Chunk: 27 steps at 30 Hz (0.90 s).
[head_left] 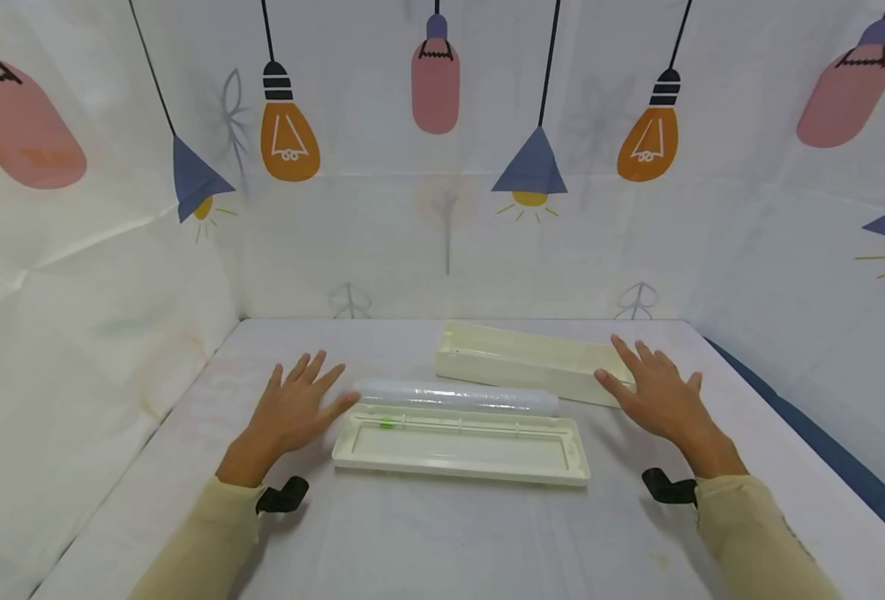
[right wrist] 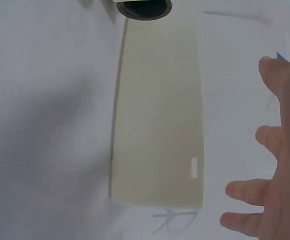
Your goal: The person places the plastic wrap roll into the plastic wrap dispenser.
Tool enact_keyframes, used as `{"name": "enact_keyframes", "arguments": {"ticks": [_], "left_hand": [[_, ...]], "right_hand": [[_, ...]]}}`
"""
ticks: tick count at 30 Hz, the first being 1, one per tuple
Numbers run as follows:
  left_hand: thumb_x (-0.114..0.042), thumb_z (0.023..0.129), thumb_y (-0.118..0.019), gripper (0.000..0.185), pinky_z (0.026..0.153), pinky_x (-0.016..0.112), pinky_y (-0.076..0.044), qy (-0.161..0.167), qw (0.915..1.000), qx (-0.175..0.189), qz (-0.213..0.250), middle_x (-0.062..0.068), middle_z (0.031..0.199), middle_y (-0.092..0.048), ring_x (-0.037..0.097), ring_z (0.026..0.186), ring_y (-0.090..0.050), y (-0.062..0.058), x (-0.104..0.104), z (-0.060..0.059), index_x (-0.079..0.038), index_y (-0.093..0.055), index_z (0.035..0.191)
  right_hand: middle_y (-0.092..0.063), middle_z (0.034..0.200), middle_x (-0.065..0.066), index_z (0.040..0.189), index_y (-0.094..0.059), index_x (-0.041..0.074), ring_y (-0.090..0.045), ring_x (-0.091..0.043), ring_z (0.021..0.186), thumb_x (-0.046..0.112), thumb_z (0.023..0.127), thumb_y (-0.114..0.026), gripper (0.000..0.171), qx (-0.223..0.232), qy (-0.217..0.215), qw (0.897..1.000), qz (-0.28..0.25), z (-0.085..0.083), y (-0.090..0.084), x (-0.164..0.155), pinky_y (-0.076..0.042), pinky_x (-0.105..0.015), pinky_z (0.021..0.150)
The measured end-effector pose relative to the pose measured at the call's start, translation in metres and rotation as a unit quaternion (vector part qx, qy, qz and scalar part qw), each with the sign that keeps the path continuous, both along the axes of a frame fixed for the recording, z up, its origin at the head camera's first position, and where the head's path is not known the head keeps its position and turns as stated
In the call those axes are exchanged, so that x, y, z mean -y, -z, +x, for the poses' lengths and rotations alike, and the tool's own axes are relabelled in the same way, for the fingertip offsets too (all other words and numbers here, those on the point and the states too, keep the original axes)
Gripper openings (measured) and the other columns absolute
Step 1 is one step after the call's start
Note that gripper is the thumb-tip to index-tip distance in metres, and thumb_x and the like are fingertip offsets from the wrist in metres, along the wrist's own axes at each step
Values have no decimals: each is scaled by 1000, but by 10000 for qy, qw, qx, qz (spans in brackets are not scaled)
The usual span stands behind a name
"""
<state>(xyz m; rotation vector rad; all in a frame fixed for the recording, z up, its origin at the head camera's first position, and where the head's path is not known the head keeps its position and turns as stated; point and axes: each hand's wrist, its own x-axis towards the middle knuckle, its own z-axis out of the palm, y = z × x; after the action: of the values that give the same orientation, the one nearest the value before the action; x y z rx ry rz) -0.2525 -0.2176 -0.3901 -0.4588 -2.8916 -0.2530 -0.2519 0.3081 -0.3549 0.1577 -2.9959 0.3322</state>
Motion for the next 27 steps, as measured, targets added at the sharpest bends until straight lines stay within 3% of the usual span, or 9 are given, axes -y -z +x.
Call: {"name": "enact_keyframes", "arguments": {"ticks": [6,13,20,27], "left_hand": [[-58,101,-48,66,113,63,-25,235,9975,-636,199,21,150,-46,42,137,-41,1,-3,-3,-7,-58,141],[-38,97,-67,44,100,59,-44,559,9885,-1285,568,18,135,-61,39,123,-56,6,-11,-3,-5,-70,125],[-31,99,-66,32,95,55,-49,606,9830,-1209,1239,12,128,-66,34,120,-59,10,-22,-9,-7,-73,118],[-28,100,-64,27,95,52,-50,599,9747,-1048,1884,7,120,-70,30,117,-62,3,-36,-20,-10,-75,116]], "right_hand": [[-24,155,-36,162,-15,16,-22,-59,138,63,102,-35,79,-183,157,9992,-316,-1,9,-2,-6,-88,96],[-27,152,-39,158,-23,2,-27,-61,134,52,105,-41,75,-609,151,9942,-878,-2,19,-6,-22,-80,99],[-28,148,-41,148,-34,-11,-28,-59,135,38,104,-50,68,-790,433,9862,-1389,0,35,-7,-27,-74,104],[-29,146,-43,143,-40,-13,-29,-59,134,32,104,-51,61,-843,757,9799,-1643,-4,40,-8,-28,-73,104]]}}
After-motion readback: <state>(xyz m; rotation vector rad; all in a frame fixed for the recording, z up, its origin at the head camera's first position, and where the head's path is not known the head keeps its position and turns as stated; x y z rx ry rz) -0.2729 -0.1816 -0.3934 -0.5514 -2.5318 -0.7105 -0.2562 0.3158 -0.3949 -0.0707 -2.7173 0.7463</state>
